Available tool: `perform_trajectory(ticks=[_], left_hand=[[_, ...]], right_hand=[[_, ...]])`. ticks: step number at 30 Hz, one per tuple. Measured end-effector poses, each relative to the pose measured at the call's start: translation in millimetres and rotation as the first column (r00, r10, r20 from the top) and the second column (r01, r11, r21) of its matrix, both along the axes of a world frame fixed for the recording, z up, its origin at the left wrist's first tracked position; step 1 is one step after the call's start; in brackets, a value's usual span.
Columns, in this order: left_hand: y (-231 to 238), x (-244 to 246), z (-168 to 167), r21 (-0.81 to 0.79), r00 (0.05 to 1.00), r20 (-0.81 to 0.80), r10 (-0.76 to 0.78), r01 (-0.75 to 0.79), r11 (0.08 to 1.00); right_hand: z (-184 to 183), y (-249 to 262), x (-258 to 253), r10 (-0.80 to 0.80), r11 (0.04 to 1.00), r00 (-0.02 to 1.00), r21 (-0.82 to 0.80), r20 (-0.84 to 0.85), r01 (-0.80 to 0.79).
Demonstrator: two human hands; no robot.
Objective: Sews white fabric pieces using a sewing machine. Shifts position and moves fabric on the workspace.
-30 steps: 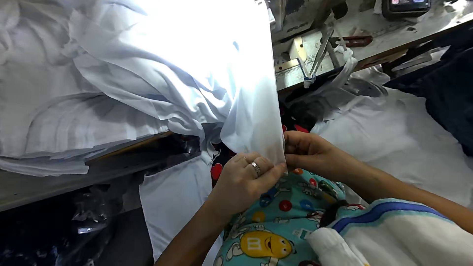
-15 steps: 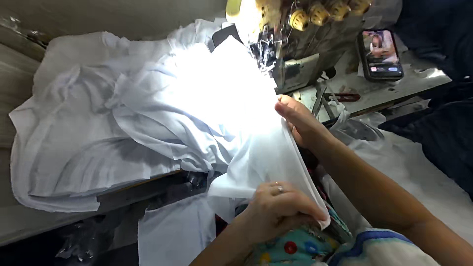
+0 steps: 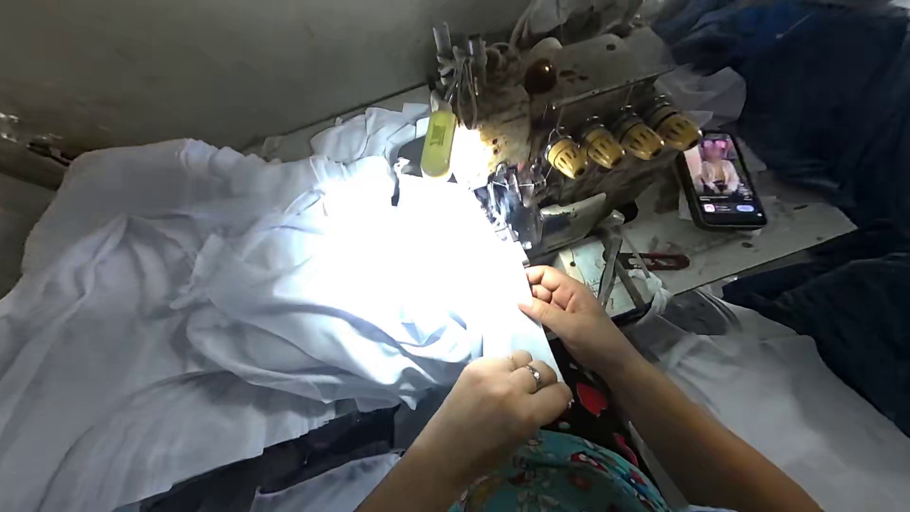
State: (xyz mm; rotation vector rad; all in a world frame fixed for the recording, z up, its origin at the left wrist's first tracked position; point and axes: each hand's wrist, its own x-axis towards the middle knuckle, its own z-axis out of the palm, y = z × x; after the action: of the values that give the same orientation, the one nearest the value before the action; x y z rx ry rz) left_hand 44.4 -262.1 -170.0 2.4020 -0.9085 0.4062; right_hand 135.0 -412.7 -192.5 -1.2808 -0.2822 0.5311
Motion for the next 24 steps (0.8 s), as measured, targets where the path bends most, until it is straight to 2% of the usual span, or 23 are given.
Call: perform_trajectory(ticks=[5, 9, 12, 16, 18, 20, 22, 24], left_hand=[[12, 31, 14, 0.103, 0.998, 0.03, 0.056, -0.058, 0.993], [20, 50, 10, 0.024, 0.992, 0.035, 0.123, -0.124, 0.992], [24, 57, -6, -0.006, 0.977, 0.046, 0.208, -0.208, 0.978], [34, 57, -18, -0.048, 0.953, 0.129, 0.274, -0.27, 0.962], [41, 58, -8, -0.014, 0.962, 0.16, 0.222, -0.223, 0.975], [51, 67, 0, 0.046, 0.969, 0.175, 0.173, -0.184, 0.982], [65, 82, 5, 0.052, 0.984, 0.117, 0.131, -0.138, 0.989], [78, 97, 8, 0.054, 0.997, 0.041, 0.07, -0.072, 0.996]], right_hand=[[-5, -1, 1, -0.025, 0.995, 0.999, 0.099, -0.038, 0.029], [-6, 2, 4, -0.148, 0.983, 0.989, 0.105, -0.025, 0.15], [-5, 2, 8, -0.192, 0.98, 0.977, 0.063, 0.097, 0.187], [-4, -3, 11, -0.145, 0.988, 0.931, 0.002, 0.334, 0.153], [-3, -4, 15, -0.104, 0.987, 0.892, -0.063, 0.439, 0.146], [-1, -3, 21, -0.052, 0.95, 0.813, -0.223, 0.579, 0.22], [0, 0, 28, 0.002, 0.884, 0.717, -0.337, 0.697, 0.325], [0, 2, 31, 0.046, 0.85, 0.677, -0.385, 0.734, 0.36]])
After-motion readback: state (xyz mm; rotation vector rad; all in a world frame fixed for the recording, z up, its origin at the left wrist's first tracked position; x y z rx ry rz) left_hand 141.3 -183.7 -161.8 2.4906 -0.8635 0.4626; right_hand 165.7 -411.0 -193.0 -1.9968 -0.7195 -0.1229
